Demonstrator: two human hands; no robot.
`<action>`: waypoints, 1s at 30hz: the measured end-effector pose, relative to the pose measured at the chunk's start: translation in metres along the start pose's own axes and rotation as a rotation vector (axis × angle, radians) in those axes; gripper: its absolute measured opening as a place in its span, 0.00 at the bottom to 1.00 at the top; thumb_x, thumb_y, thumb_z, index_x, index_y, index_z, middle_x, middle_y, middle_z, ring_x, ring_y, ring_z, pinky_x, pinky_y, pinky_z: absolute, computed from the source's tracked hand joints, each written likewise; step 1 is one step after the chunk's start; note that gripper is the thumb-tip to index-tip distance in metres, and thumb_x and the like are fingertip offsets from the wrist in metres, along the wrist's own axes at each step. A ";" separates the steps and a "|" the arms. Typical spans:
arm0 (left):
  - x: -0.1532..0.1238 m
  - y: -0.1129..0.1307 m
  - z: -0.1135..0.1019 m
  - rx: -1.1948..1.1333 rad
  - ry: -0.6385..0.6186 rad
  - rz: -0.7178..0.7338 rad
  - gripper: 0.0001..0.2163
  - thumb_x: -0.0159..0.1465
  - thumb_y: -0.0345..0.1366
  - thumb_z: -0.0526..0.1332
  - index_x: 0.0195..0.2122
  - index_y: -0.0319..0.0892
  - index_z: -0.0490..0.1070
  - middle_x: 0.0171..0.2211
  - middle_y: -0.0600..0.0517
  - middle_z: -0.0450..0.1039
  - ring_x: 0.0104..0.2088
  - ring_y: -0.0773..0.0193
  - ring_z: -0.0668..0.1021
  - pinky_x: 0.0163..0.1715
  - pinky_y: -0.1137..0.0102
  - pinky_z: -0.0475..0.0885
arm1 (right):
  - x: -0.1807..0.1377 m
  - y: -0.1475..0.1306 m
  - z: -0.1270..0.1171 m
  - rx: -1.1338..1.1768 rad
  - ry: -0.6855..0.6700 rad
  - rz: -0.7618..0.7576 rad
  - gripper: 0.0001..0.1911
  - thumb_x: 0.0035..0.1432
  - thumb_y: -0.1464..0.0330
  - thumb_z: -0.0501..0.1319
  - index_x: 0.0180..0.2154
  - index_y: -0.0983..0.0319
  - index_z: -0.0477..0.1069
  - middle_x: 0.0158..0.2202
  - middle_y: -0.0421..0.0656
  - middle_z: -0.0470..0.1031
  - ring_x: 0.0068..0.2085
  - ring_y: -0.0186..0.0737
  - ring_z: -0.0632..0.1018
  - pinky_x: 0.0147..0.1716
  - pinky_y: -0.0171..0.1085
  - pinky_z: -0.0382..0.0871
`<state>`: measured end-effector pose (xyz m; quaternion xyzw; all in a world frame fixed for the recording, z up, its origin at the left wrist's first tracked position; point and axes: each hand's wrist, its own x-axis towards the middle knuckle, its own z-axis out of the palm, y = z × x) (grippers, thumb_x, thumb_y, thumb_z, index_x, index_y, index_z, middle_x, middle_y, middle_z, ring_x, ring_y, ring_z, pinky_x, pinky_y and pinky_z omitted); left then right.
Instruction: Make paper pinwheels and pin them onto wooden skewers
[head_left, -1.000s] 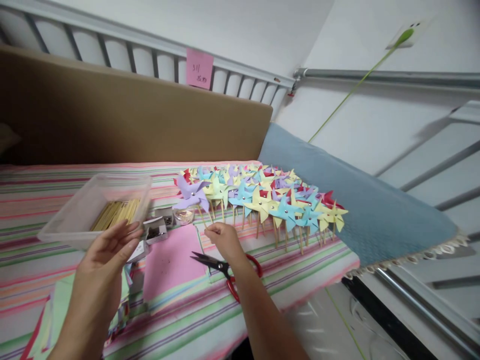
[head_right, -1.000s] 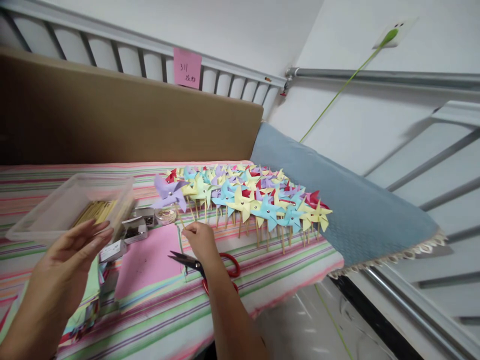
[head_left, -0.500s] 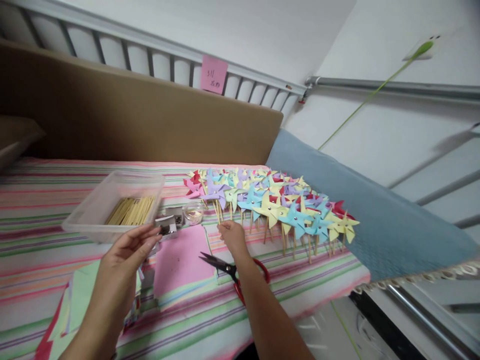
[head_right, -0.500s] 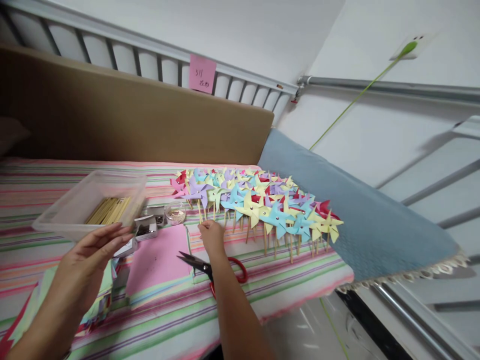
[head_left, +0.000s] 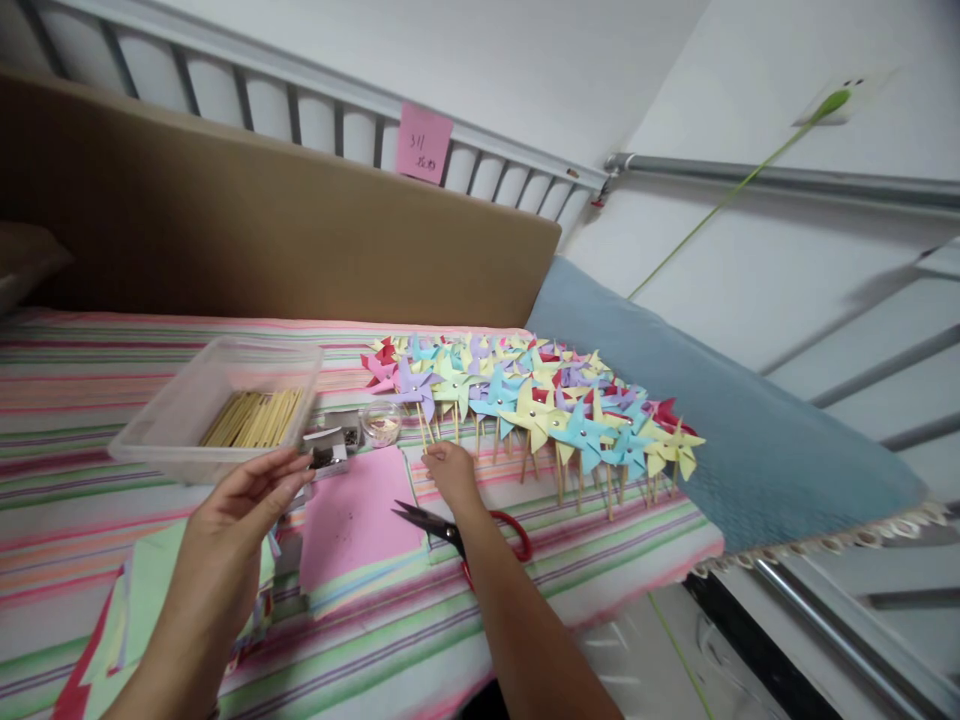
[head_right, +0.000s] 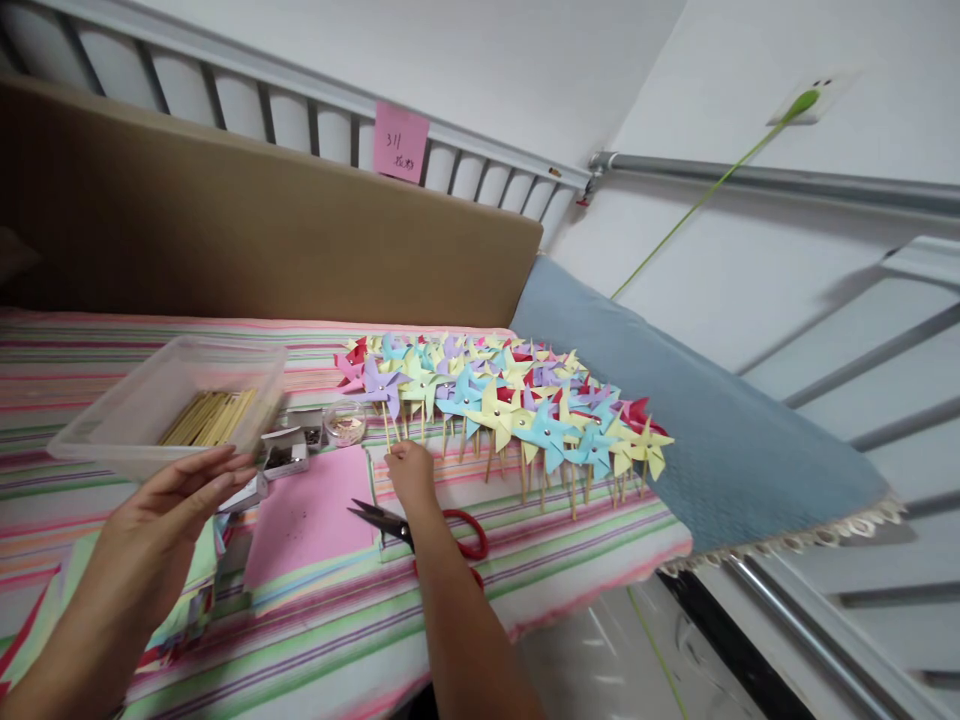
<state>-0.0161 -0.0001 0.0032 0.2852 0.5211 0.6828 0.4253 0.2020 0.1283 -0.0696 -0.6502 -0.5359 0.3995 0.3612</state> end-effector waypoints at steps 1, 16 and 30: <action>0.000 0.000 0.001 0.002 -0.005 -0.002 0.18 0.49 0.38 0.72 0.42 0.45 0.75 0.41 0.52 0.78 0.42 0.62 0.78 0.41 0.74 0.73 | 0.000 0.000 0.000 -0.004 0.000 0.001 0.08 0.49 0.72 0.58 0.32 0.65 0.74 0.28 0.42 0.77 0.22 0.33 0.76 0.20 0.29 0.66; -0.005 0.006 0.009 0.015 -0.009 -0.003 0.18 0.49 0.38 0.71 0.41 0.44 0.75 0.41 0.50 0.78 0.43 0.59 0.78 0.44 0.70 0.72 | 0.001 0.003 -0.001 -0.040 0.008 0.039 0.06 0.49 0.73 0.58 0.31 0.64 0.71 0.27 0.40 0.75 0.21 0.31 0.75 0.19 0.28 0.65; -0.006 0.008 0.008 0.021 -0.010 0.002 0.17 0.49 0.38 0.71 0.40 0.44 0.75 0.40 0.50 0.78 0.43 0.59 0.78 0.45 0.69 0.72 | -0.006 -0.009 -0.003 -0.005 0.039 -0.005 0.04 0.50 0.70 0.58 0.29 0.63 0.70 0.27 0.40 0.76 0.21 0.32 0.75 0.19 0.29 0.66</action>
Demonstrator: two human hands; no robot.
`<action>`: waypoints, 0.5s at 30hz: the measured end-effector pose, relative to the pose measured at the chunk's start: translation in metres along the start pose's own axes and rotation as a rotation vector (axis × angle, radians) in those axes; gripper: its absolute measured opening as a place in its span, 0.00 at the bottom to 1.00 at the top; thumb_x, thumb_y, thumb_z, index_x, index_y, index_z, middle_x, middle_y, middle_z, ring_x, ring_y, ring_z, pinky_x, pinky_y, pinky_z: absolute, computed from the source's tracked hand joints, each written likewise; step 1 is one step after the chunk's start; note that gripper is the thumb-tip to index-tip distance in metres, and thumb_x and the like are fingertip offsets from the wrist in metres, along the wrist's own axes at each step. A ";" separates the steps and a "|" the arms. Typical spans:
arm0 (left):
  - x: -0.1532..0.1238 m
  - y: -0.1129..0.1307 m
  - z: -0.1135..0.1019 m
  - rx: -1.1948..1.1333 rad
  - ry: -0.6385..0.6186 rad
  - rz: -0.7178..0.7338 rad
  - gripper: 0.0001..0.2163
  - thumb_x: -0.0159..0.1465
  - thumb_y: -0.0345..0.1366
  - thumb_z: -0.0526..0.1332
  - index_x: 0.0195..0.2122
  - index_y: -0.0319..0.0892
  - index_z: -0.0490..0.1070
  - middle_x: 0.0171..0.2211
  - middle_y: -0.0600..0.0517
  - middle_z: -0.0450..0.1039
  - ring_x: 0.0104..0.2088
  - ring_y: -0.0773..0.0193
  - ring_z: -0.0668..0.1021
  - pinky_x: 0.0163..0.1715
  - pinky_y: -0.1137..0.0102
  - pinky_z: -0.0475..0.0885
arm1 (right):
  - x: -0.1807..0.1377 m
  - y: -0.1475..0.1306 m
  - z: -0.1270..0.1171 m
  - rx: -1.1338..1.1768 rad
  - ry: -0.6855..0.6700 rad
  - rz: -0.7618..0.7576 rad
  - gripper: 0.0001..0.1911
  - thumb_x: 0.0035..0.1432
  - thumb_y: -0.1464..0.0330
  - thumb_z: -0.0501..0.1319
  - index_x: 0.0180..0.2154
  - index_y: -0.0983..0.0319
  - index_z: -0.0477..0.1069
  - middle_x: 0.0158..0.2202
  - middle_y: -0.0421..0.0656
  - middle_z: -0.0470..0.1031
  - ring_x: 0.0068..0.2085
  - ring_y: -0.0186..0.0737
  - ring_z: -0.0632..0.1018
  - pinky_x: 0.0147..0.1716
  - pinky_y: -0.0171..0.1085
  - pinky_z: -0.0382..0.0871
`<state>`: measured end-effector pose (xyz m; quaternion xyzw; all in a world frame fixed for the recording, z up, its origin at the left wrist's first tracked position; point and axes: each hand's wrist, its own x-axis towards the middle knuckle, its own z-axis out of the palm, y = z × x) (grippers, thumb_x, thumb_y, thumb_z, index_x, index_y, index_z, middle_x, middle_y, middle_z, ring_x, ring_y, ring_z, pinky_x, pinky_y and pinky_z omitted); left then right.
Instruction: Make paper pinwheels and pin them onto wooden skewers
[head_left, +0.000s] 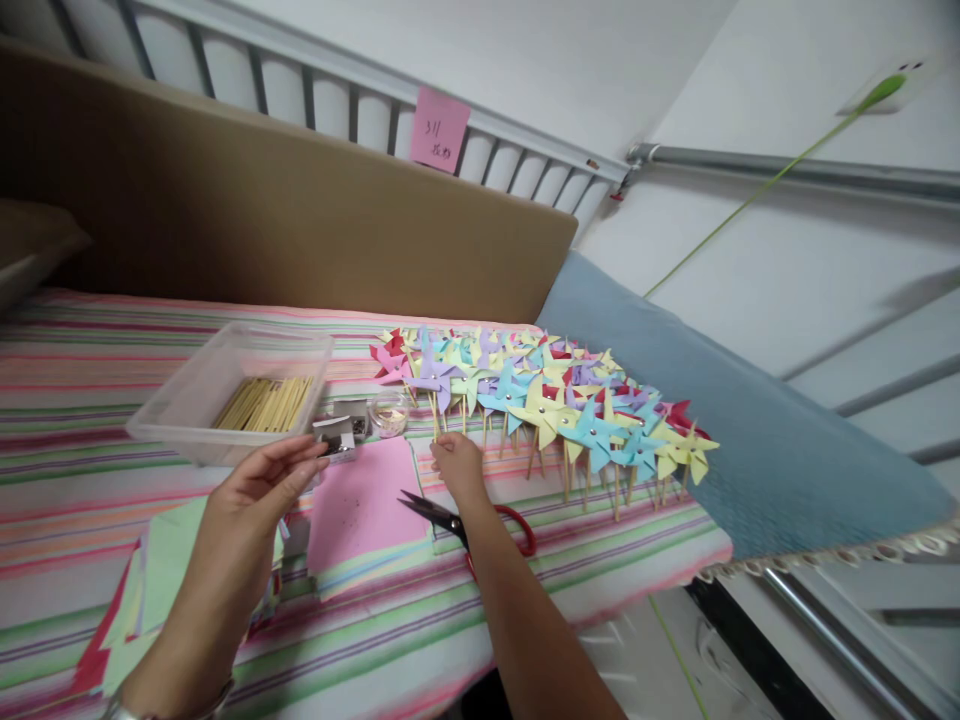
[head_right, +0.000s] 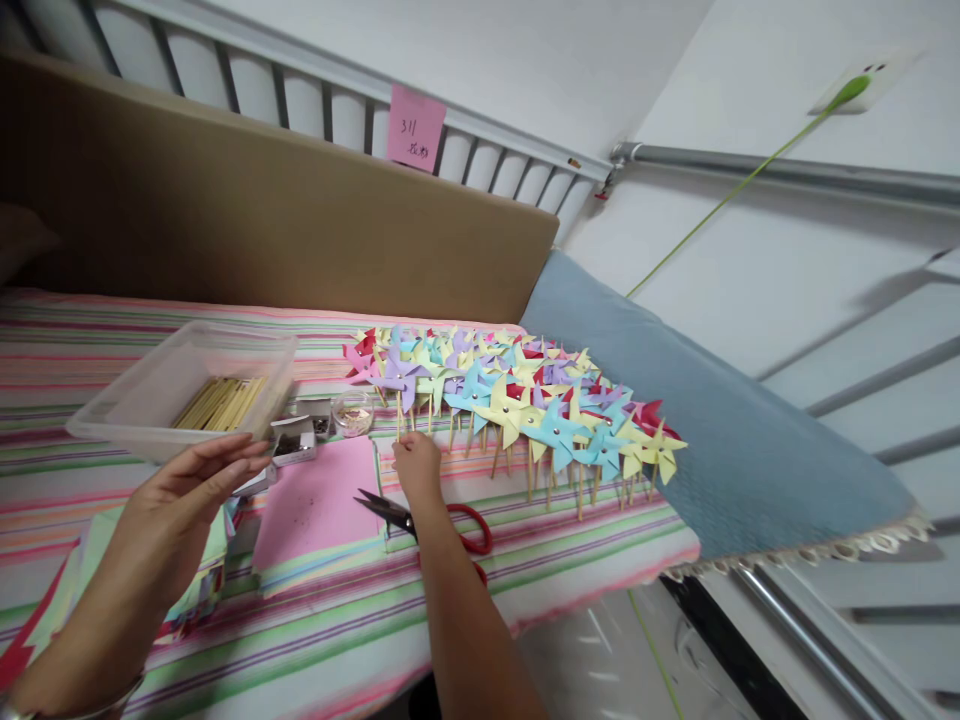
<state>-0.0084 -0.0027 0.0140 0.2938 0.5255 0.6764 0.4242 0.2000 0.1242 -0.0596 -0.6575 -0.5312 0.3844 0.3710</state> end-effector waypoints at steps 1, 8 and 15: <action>0.000 0.000 0.000 -0.001 -0.001 -0.004 0.17 0.49 0.38 0.71 0.41 0.44 0.75 0.40 0.50 0.78 0.43 0.59 0.78 0.45 0.69 0.72 | -0.001 -0.001 -0.001 0.003 0.007 -0.004 0.04 0.50 0.70 0.58 0.30 0.63 0.70 0.27 0.40 0.76 0.22 0.33 0.76 0.19 0.28 0.65; 0.000 0.000 0.003 -0.008 0.000 -0.028 0.18 0.48 0.39 0.71 0.40 0.43 0.75 0.40 0.49 0.79 0.43 0.58 0.78 0.48 0.66 0.71 | 0.000 -0.001 -0.003 0.012 0.026 0.003 0.05 0.50 0.69 0.57 0.30 0.63 0.69 0.26 0.40 0.75 0.22 0.33 0.76 0.18 0.28 0.65; 0.000 -0.001 0.001 0.005 0.001 -0.041 0.19 0.48 0.40 0.72 0.41 0.44 0.75 0.41 0.50 0.78 0.42 0.59 0.79 0.48 0.66 0.71 | 0.004 0.005 0.000 -0.013 0.006 0.048 0.03 0.49 0.72 0.58 0.29 0.64 0.69 0.23 0.39 0.73 0.19 0.32 0.75 0.18 0.28 0.64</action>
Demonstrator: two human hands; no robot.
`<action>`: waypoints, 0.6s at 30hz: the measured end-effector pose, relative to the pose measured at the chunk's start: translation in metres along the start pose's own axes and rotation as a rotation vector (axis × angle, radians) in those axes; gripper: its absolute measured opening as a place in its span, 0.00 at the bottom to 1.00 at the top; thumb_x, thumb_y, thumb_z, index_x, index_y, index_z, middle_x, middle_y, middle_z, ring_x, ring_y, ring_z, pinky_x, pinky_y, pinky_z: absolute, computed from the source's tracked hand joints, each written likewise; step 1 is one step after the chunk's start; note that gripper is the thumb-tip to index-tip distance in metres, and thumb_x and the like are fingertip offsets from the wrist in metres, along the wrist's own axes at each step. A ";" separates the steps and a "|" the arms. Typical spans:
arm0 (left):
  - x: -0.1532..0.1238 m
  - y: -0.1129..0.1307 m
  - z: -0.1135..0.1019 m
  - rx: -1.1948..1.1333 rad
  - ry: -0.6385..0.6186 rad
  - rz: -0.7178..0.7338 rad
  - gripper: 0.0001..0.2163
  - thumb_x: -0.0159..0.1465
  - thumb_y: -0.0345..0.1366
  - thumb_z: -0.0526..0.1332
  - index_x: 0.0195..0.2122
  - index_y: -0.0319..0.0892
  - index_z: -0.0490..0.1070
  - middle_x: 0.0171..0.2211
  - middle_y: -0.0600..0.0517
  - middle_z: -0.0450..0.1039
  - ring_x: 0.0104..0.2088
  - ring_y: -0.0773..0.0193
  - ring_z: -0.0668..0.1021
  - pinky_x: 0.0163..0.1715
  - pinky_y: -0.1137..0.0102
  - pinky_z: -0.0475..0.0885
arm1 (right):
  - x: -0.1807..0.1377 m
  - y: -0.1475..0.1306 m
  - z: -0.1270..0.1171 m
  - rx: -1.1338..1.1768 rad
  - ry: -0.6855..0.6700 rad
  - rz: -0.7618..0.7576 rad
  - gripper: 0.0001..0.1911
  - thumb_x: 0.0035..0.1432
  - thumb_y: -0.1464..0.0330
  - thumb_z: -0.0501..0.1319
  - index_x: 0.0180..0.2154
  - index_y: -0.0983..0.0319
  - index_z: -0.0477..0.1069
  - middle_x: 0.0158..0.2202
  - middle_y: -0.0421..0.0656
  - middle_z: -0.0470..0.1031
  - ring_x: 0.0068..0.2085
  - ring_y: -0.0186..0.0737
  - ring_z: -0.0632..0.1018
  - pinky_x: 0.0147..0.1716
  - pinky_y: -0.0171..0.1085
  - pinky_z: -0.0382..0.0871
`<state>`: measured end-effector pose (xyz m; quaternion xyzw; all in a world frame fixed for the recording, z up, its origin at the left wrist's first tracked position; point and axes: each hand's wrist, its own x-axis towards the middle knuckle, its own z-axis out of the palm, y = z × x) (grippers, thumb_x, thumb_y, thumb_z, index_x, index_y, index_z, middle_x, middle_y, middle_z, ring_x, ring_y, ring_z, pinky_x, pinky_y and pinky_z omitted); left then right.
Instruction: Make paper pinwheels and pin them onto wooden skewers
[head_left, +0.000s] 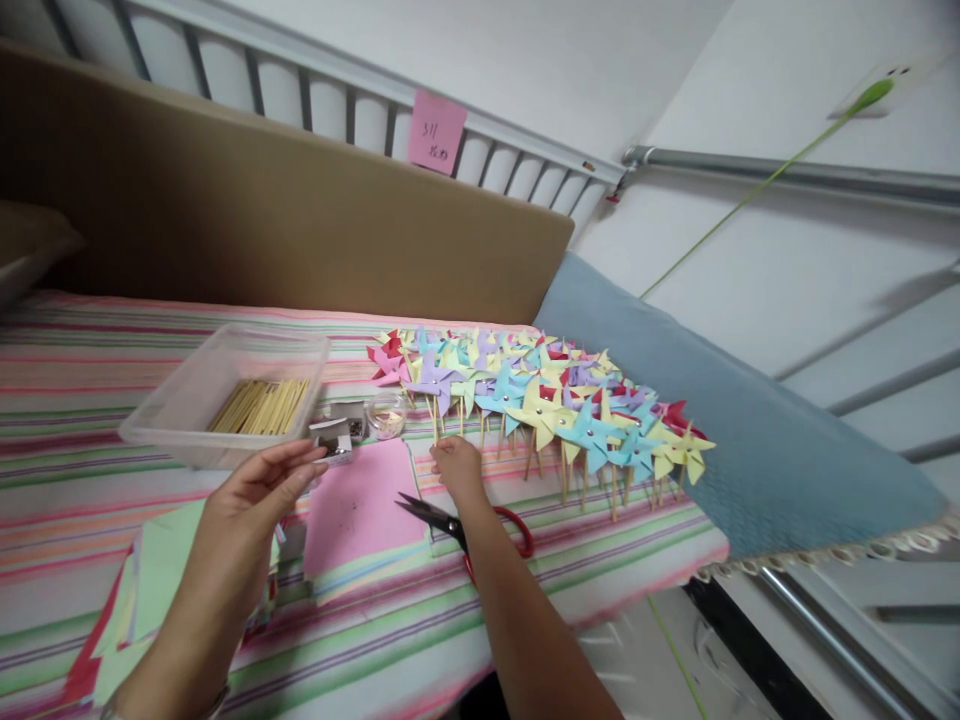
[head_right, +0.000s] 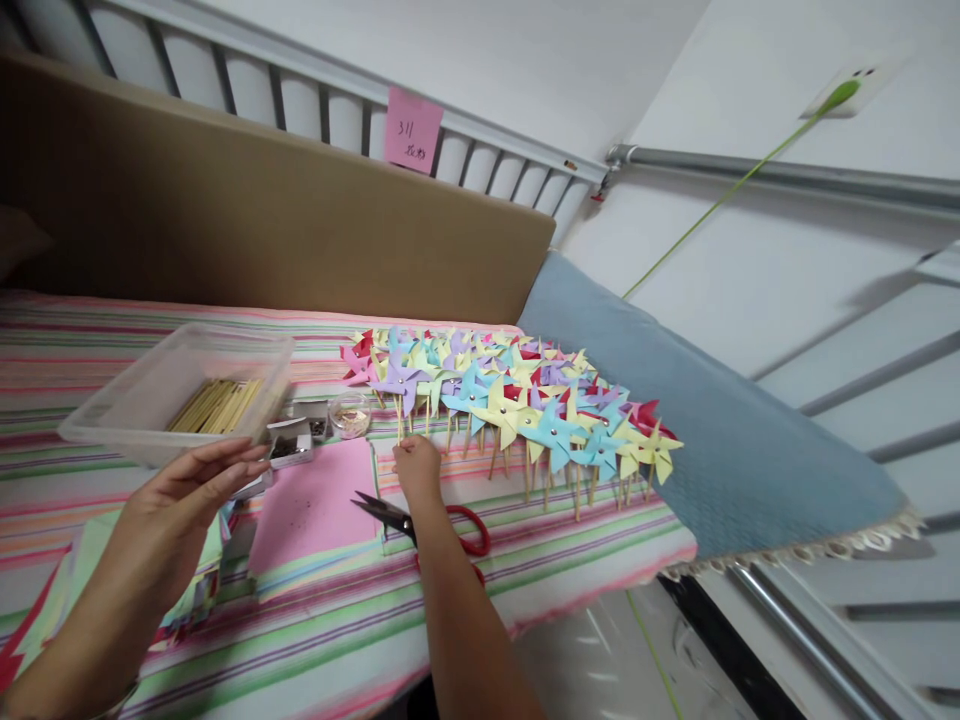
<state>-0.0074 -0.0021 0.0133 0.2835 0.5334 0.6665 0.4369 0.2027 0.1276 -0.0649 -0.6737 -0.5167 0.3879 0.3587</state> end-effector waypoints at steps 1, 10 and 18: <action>0.000 0.000 0.000 0.005 0.001 -0.003 0.19 0.48 0.40 0.72 0.41 0.44 0.75 0.41 0.50 0.78 0.42 0.59 0.79 0.47 0.67 0.72 | 0.000 0.001 0.000 -0.002 -0.003 0.005 0.03 0.49 0.72 0.58 0.29 0.64 0.69 0.23 0.38 0.73 0.19 0.32 0.75 0.18 0.28 0.64; 0.002 -0.003 -0.003 0.046 0.006 -0.013 0.18 0.48 0.40 0.71 0.40 0.45 0.76 0.41 0.51 0.79 0.44 0.59 0.78 0.42 0.72 0.73 | 0.001 0.006 0.001 -0.057 -0.014 0.000 0.02 0.49 0.72 0.58 0.26 0.62 0.69 0.18 0.36 0.71 0.20 0.34 0.76 0.19 0.29 0.64; 0.002 -0.005 -0.001 0.074 0.009 -0.020 0.18 0.48 0.40 0.71 0.41 0.45 0.75 0.40 0.51 0.79 0.41 0.59 0.79 0.38 0.71 0.74 | -0.003 0.002 -0.005 -0.220 -0.017 -0.071 0.06 0.50 0.71 0.60 0.22 0.62 0.69 0.17 0.38 0.71 0.24 0.36 0.76 0.23 0.31 0.64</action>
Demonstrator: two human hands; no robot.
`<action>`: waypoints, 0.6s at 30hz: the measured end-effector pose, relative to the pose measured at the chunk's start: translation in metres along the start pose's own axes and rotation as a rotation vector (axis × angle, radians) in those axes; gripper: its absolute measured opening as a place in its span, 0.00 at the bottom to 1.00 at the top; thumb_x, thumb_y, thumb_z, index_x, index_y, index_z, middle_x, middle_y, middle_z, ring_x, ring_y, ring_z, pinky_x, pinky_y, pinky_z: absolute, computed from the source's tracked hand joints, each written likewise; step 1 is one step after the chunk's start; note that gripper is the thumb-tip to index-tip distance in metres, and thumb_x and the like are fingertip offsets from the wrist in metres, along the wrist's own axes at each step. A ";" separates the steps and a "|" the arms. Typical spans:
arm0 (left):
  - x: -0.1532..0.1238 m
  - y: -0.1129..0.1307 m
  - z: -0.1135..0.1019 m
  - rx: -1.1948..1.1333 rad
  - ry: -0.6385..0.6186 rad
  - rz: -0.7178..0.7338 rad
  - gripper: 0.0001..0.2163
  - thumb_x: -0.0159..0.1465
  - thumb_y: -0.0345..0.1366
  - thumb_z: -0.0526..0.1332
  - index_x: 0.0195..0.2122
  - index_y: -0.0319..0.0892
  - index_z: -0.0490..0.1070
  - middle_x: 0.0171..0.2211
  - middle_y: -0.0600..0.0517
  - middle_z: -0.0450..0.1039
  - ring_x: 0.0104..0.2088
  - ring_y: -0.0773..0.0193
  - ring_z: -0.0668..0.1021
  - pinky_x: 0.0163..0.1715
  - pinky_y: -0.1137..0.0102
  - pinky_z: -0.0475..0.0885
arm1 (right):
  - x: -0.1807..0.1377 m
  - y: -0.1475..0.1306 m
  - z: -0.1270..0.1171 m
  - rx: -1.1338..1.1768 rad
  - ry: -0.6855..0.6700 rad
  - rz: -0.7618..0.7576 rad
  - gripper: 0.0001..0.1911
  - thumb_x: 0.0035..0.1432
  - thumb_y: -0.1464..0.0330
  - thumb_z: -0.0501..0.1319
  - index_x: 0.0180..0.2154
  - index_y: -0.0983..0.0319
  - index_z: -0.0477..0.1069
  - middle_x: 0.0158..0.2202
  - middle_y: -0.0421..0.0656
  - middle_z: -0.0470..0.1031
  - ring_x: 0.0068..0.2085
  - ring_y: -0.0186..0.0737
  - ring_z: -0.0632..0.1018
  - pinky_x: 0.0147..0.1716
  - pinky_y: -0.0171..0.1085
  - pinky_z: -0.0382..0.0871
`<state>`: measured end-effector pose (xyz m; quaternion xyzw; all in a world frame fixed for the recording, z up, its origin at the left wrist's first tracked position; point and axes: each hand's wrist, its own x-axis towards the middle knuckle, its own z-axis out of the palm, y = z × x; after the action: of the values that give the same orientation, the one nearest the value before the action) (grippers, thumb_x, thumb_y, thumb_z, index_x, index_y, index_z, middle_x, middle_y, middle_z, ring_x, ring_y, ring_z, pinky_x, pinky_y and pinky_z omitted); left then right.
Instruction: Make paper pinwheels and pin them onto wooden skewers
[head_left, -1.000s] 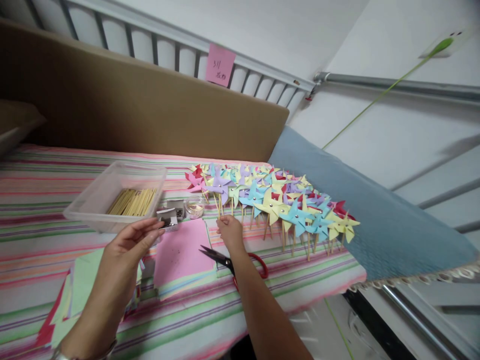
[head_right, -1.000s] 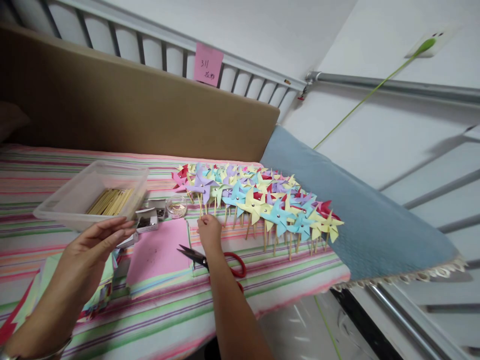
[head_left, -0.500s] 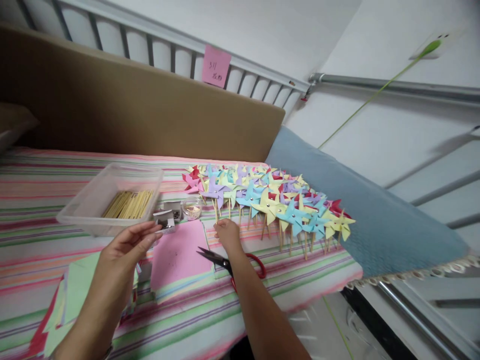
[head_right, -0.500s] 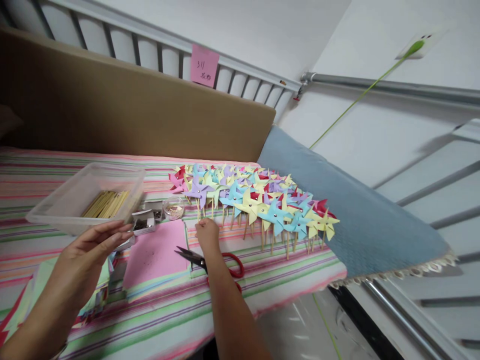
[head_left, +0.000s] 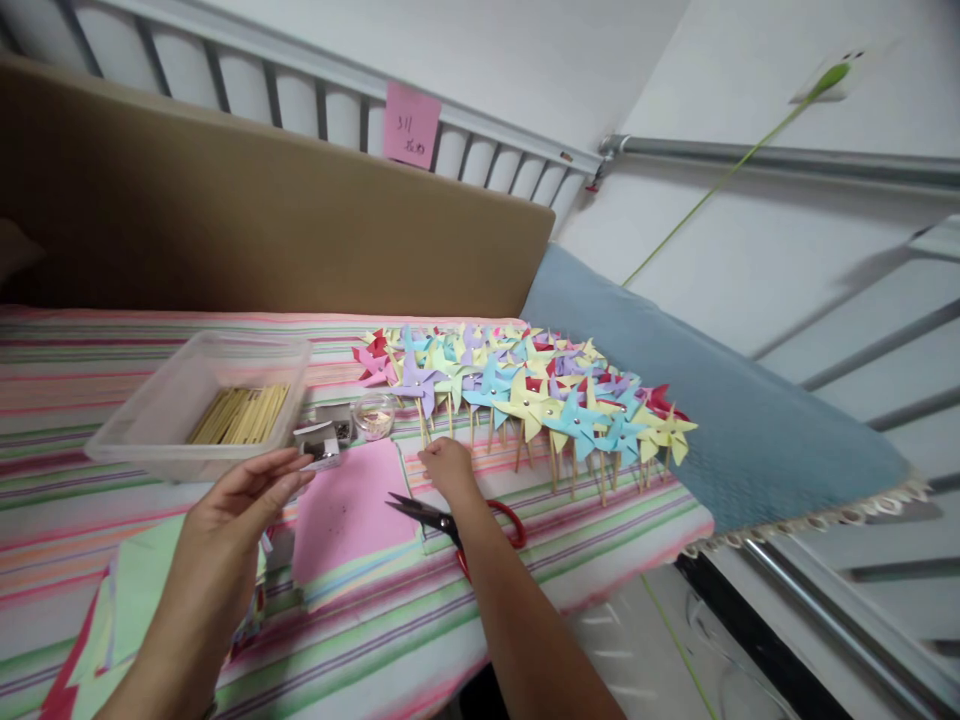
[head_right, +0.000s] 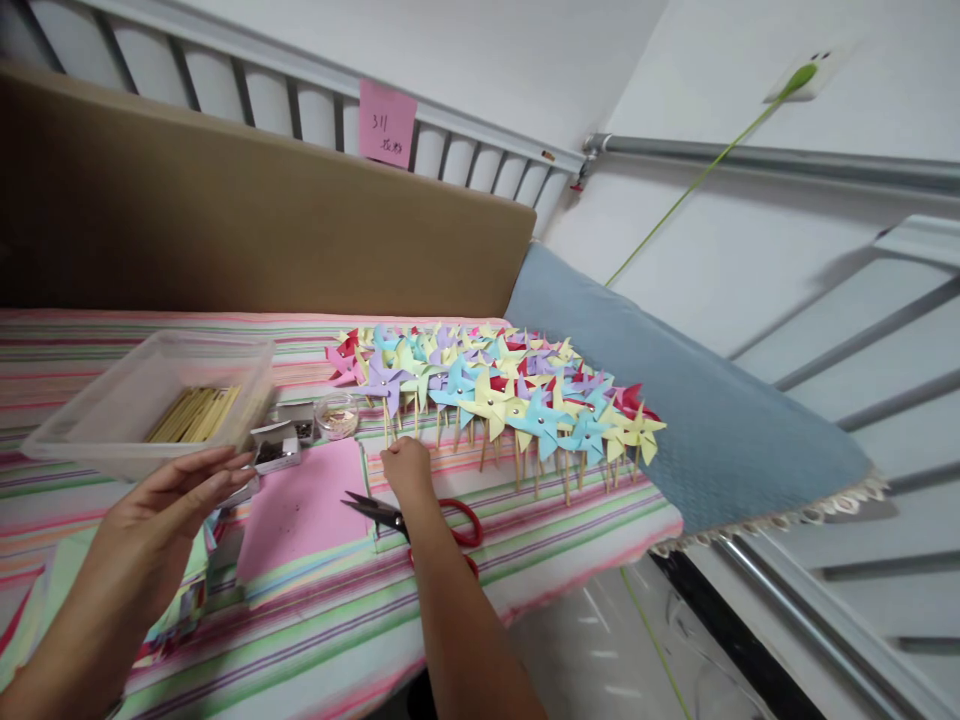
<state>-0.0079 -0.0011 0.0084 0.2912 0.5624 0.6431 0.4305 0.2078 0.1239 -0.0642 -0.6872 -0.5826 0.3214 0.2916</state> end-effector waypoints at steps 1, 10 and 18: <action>0.000 0.000 0.000 -0.009 -0.004 0.008 0.19 0.48 0.40 0.72 0.41 0.44 0.75 0.40 0.50 0.79 0.41 0.58 0.79 0.38 0.71 0.75 | -0.002 -0.002 -0.002 -0.024 -0.001 -0.013 0.06 0.50 0.71 0.60 0.22 0.62 0.69 0.17 0.38 0.71 0.24 0.36 0.76 0.24 0.31 0.64; 0.002 0.015 -0.010 -0.176 0.136 0.150 0.12 0.47 0.35 0.72 0.33 0.44 0.77 0.32 0.53 0.79 0.35 0.63 0.79 0.44 0.68 0.73 | -0.019 -0.021 -0.020 -0.149 0.043 -0.090 0.07 0.52 0.67 0.58 0.25 0.61 0.72 0.26 0.42 0.77 0.31 0.39 0.75 0.30 0.34 0.62; 0.003 0.025 -0.026 -0.220 0.287 0.298 0.05 0.50 0.32 0.68 0.30 0.43 0.76 0.27 0.55 0.76 0.29 0.66 0.77 0.39 0.67 0.73 | -0.037 -0.034 -0.010 -0.061 0.005 -0.193 0.09 0.53 0.64 0.57 0.26 0.60 0.72 0.25 0.39 0.76 0.30 0.39 0.75 0.30 0.34 0.63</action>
<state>-0.0374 -0.0106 0.0268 0.2279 0.4952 0.7917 0.2758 0.1906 0.0919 -0.0273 -0.6373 -0.6548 0.2722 0.3017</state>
